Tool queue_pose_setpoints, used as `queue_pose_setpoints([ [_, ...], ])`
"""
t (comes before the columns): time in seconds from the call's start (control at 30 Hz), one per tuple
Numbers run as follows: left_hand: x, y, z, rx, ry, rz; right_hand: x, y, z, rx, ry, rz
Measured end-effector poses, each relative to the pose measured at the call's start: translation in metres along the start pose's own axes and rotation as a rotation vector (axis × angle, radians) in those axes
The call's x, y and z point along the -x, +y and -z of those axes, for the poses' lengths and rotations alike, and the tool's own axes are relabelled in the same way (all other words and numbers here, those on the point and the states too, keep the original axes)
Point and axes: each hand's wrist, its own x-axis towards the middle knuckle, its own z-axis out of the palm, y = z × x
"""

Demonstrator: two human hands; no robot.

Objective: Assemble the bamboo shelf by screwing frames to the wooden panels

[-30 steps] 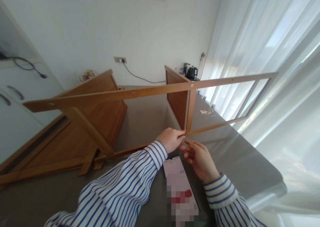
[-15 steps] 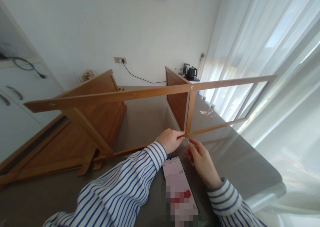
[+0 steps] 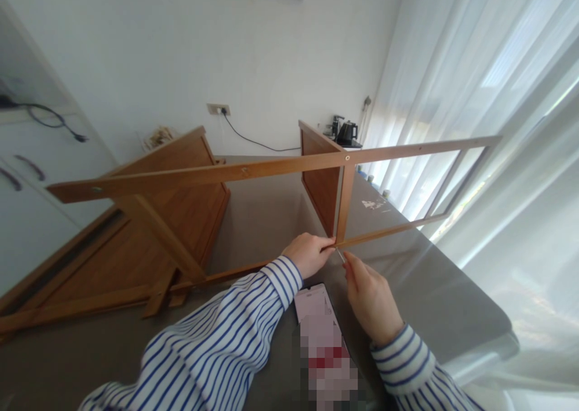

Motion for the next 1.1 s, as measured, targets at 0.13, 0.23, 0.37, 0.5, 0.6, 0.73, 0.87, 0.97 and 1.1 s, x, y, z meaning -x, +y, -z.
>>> queue_pose_setpoints([
  [0.13, 0.0, 0.0, 0.0, -0.004, -0.001, 0.013, -0.003, 0.002, -0.006, -0.435, -0.008, -0.362],
  [0.23, 0.0, 0.001, 0.001, -0.003, 0.001, 0.022, -0.006, 0.003, -0.01, -0.905, -0.01, -0.661],
  [0.37, 0.001, 0.003, 0.002, 0.005, 0.005, 0.027, -0.007, 0.003, -0.011, -1.355, -0.036, -0.879],
  [0.5, 0.001, 0.003, 0.002, 0.007, 0.006, 0.022, -0.006, 0.001, -0.011, -1.322, -0.053, -0.834],
  [0.6, 0.001, 0.001, 0.0, 0.005, 0.011, 0.015, -0.004, 0.0, -0.01, -0.971, -0.068, -0.663],
  [0.73, 0.0, -0.002, -0.001, 0.0, 0.009, 0.004, 0.0, 0.004, -0.005, -0.3, -0.063, -0.219],
  [0.87, -0.001, -0.003, -0.001, -0.006, 0.002, -0.003, 0.001, 0.005, -0.005, 0.086, -0.076, 0.022],
  [0.97, -0.001, -0.004, -0.002, -0.002, 0.011, -0.009, -0.001, 0.001, -0.008, 0.049, -0.067, -0.075],
  [1.1, 0.0, -0.003, -0.001, 0.004, 0.02, -0.007, -0.006, -0.005, -0.015, -0.295, -0.024, -0.358],
])
